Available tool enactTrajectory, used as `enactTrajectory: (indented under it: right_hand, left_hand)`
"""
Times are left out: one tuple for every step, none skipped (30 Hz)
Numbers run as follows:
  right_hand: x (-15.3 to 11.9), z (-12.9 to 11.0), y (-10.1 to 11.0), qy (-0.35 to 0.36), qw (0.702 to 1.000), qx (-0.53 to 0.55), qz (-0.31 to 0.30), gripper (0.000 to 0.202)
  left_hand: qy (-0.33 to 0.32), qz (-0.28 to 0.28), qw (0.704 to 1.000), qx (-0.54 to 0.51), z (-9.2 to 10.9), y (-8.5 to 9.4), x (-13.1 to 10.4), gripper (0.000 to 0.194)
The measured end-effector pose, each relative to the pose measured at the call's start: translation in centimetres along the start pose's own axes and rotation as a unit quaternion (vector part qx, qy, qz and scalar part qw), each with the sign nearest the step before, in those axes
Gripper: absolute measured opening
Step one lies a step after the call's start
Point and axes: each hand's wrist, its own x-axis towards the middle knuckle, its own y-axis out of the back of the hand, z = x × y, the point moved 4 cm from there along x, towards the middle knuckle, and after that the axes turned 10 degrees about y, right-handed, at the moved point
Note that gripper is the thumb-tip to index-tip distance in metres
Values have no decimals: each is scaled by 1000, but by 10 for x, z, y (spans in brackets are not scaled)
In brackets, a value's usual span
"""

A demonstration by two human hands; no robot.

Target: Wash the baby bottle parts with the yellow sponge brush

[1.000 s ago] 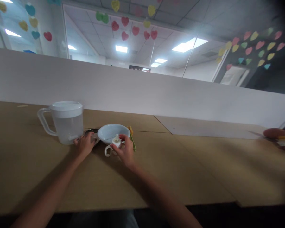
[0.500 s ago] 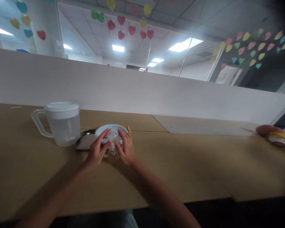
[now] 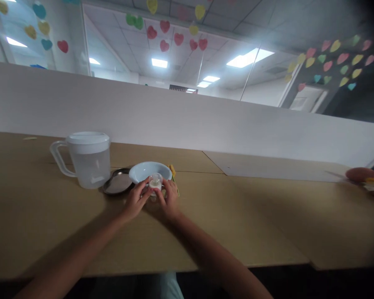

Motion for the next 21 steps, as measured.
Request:
enactTrajectory:
  right_hand:
    - [0, -1, 0, 9, 1000, -5, 4, 35]
    - [1, -2, 1, 17, 1000, -8, 11, 35]
    - [1, -2, 1, 20, 1000, -10, 15, 35]
    - [1, -2, 1, 19, 1000, -11, 17, 35]
    - [1, -1, 1, 15, 1000, -12, 14, 35]
    - [1, -1, 1, 10, 1000, -14, 10, 35]
    - [1, 0, 0, 7, 1000, -15, 6, 35]
    - [0, 0, 0, 5, 1000, -16, 4, 35]
    - [0, 0, 0, 7, 1000, -19, 4, 35]
    - [0, 0, 0, 10, 1000, -23, 7, 34]
    - [-1, 0, 0, 14, 999, -28, 8, 34]
    - [-1, 0, 0, 17, 999, -32, 9, 33]
    - [-1, 0, 0, 19, 999, -36, 9, 32]
    - [-1, 0, 0, 21, 999, -37, 10, 31]
    - [-1, -1, 1, 22, 999, -35, 11, 31]
    - [0, -1, 1, 22, 999, -32, 11, 30]
    - [0, -2, 2, 20, 999, -28, 11, 29]
    - [1, -2, 3, 17, 1000, -25, 8, 29]
    - [2, -3, 4, 14, 1000, -22, 4, 28]
    - [3, -3, 5, 9, 1000, -19, -3, 28]
    - [3, -2, 5, 4, 1000, -16, -10, 28]
  left_hand:
    - [4, 2, 1000, -2, -2, 0, 0, 49]
    - [3, 5, 1000, -4, -3, 0, 1, 48]
    - [-1, 7, 1000, -4, -3, 0, 1, 48]
    - [-6, 8, 1000, -1, -3, 0, 1, 47]
    - [-11, 9, 1000, 3, -3, 1, 2, 47]
    - [-17, 14, 1000, 10, -3, 1, 2, 47]
    - [-22, 20, 999, 17, -4, 2, 3, 47]
    - [-25, 27, 999, 23, -4, 2, 3, 46]
    - [-28, 31, 999, 28, -5, 3, 4, 46]
    - [-31, 33, 998, 31, -7, 2, 4, 46]
    - [-34, 32, 998, 33, -8, 2, 4, 46]
    - [-38, 30, 998, 35, -10, 1, 4, 46]
    - [-43, 29, 998, 37, -10, 1, 4, 45]
    - [-48, 30, 997, 43, -10, 0, 4, 44]
    - [-53, 32, 997, 52, -10, 1, 4, 43]
    - [-58, 35, 996, 65, -8, 1, 3, 41]
    - [-64, 39, 994, 82, -6, 2, 3, 39]
    - [-70, 41, 992, 99, -3, 3, 2, 37]
    - [-77, 43, 989, 116, -1, 4, 2, 35]
    - [-84, 45, 987, 133, 1, 5, 1, 35]
    - [-90, 48, 983, 150, 3, 6, 1, 36]
